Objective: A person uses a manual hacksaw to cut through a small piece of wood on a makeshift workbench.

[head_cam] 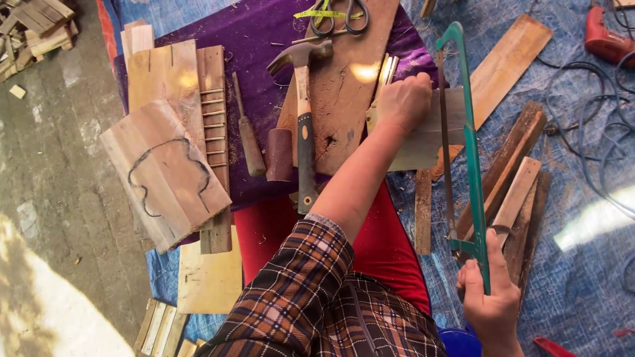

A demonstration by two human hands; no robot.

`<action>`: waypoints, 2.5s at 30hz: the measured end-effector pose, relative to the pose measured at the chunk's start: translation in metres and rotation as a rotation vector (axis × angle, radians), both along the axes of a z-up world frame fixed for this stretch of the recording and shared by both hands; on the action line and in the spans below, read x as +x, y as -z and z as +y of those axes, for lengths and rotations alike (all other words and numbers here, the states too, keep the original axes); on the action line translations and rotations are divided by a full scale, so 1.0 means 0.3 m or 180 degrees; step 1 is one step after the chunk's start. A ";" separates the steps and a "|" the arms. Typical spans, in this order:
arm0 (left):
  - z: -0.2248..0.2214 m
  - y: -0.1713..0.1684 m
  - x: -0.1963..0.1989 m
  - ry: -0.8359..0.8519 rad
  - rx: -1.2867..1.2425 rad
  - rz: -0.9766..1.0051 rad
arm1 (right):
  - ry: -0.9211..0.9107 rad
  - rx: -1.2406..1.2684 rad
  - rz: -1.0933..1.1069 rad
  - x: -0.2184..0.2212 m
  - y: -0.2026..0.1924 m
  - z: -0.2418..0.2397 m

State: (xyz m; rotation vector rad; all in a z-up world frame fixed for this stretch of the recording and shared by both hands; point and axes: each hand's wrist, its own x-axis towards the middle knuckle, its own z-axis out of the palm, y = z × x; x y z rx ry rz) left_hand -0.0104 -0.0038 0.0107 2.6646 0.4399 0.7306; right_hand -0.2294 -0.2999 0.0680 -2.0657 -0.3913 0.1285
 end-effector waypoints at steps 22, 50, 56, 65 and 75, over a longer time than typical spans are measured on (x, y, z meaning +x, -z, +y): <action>0.025 0.178 0.082 0.0084 0.0243 0.0260 | 0.0113 0.0331 -0.0383 0.013 -0.004 0.064; 0.025 0.185 0.075 0.0090 0.0421 0.0257 | -0.0062 0.0219 -0.0522 0.144 -0.030 0.151; 0.038 0.202 0.090 0.0104 0.0446 0.0214 | -0.0347 0.0634 -0.1296 0.445 0.002 0.369; 0.025 0.120 0.050 0.0064 0.0374 0.0218 | -0.0134 0.0437 -0.0433 0.213 -0.036 0.221; 0.028 0.156 0.060 0.0126 0.0326 0.0174 | 0.0056 0.0215 -0.0228 0.149 -0.039 0.169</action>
